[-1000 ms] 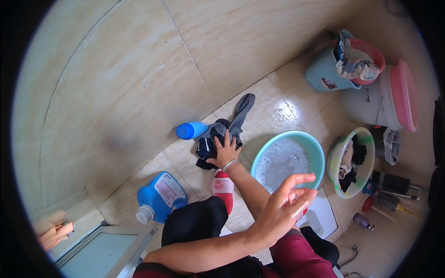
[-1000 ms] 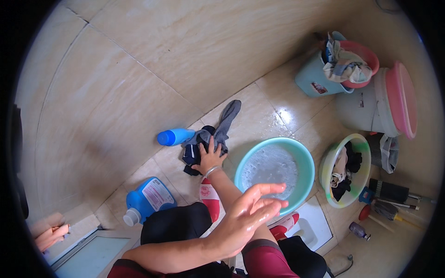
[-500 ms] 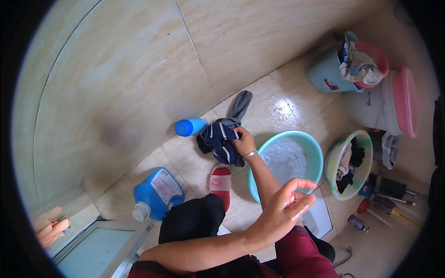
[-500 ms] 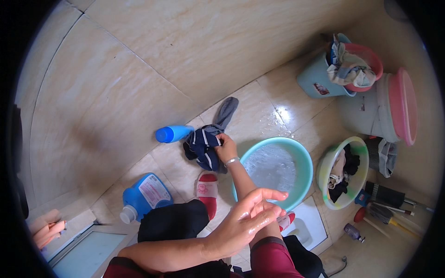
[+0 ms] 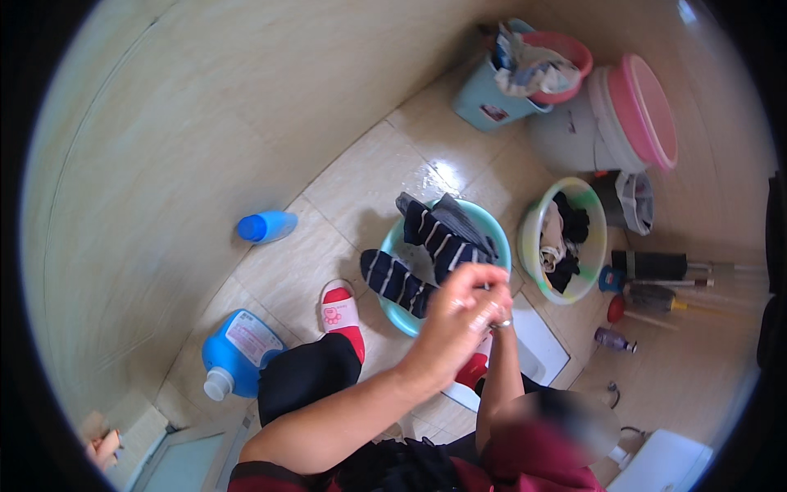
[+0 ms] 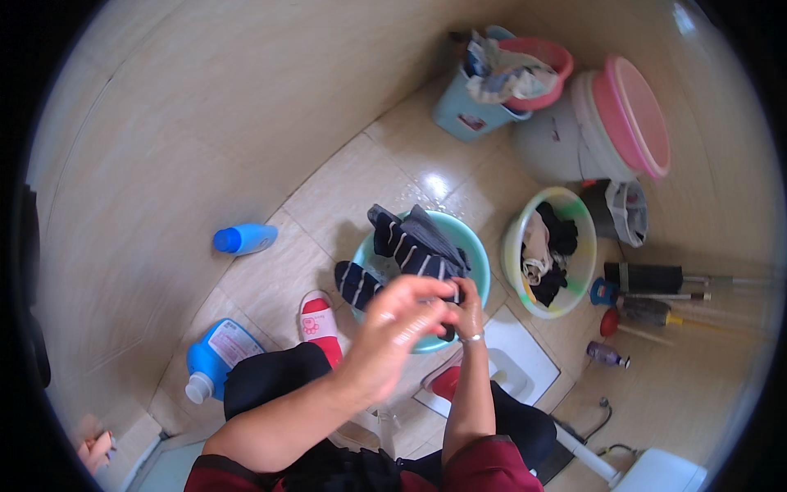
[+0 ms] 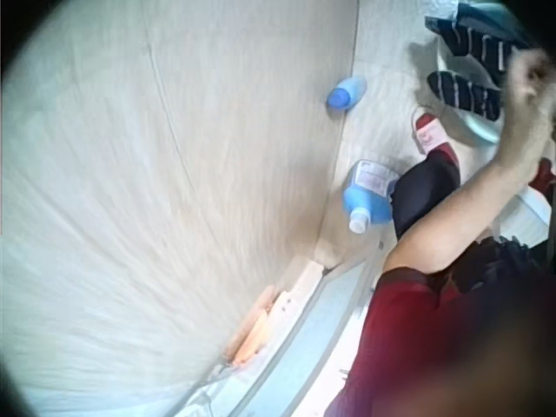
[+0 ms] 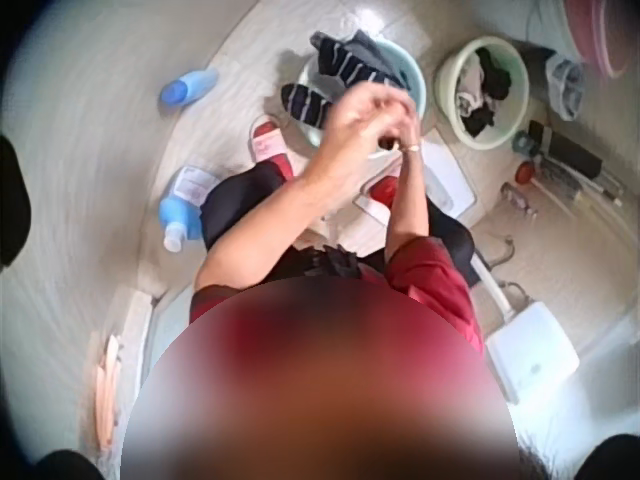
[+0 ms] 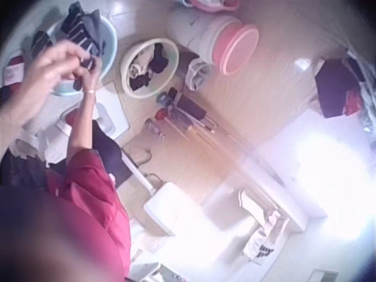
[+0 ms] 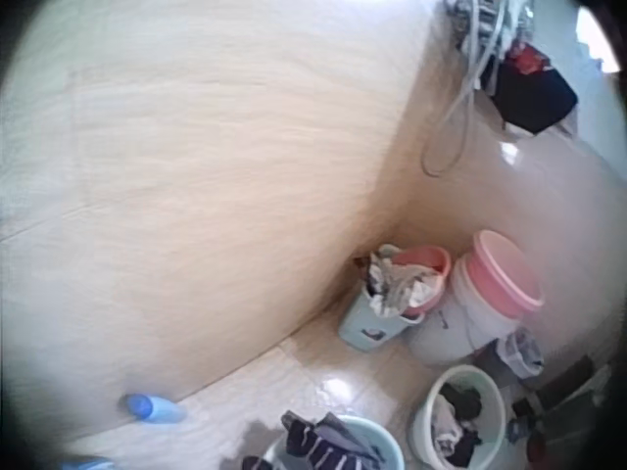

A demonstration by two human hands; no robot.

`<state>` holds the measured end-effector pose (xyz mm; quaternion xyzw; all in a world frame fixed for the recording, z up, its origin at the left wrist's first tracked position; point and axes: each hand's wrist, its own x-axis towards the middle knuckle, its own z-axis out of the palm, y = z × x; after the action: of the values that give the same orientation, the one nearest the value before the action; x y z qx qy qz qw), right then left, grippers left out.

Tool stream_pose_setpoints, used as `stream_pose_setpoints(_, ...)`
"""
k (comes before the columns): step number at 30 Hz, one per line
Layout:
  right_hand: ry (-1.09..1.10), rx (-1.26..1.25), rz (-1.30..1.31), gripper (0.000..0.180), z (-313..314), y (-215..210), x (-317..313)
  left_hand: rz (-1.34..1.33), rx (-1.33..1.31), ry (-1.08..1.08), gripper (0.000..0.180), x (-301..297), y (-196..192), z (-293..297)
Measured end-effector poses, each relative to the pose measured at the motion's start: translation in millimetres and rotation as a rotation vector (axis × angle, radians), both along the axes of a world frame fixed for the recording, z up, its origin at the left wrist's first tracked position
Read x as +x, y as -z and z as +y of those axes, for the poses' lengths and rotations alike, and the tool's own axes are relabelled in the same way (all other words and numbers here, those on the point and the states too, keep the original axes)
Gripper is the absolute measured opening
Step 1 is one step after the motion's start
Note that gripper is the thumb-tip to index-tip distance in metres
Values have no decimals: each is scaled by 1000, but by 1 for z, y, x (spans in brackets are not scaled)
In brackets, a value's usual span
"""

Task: The person hand washes dark garments in a light blue basin filled with soapy water. They repeatedly submerge, scrub, wring, and rinse the items, then transfer them to a nearby green basin. The person also washes socks using the same method.

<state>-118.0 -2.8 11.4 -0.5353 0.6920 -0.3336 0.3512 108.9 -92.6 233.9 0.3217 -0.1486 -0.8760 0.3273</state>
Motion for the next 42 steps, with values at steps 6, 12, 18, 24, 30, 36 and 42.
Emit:
stream_pose_setpoints(6, 178, 381, 386, 77, 28, 54, 2, -137, -20, -345, 23, 20, -4, -31)
stream_pose_setpoints(12, 285, 41, 590, 68, -22, 56, 47, -233, -42, -372, 25, 19, -9, -37)
stream_pose_setpoints(18, -172, 194, 581, 74, -33, 94, 115, -296, -93, -296, 29, 15, -1, -32)
stream_pose_setpoints(24, -310, 430, 455, 53, -30, 147, 82, -288, -69, -280, 28, 16, 1, -28)
stream_pose_setpoints(30, -414, 752, 256, 40, -41, 177, 54, -478, -42, -285, 36, 16, 1, -26)
stream_pose_setpoints(36, -206, 319, 587, 40, -56, 171, 58, -318, -60, -309, 27, 18, 4, -25)
stream_pose_setpoints(42, 162, 188, 335, 22, -85, 156, 55, -307, -104, -349, 21, 16, 4, -28)
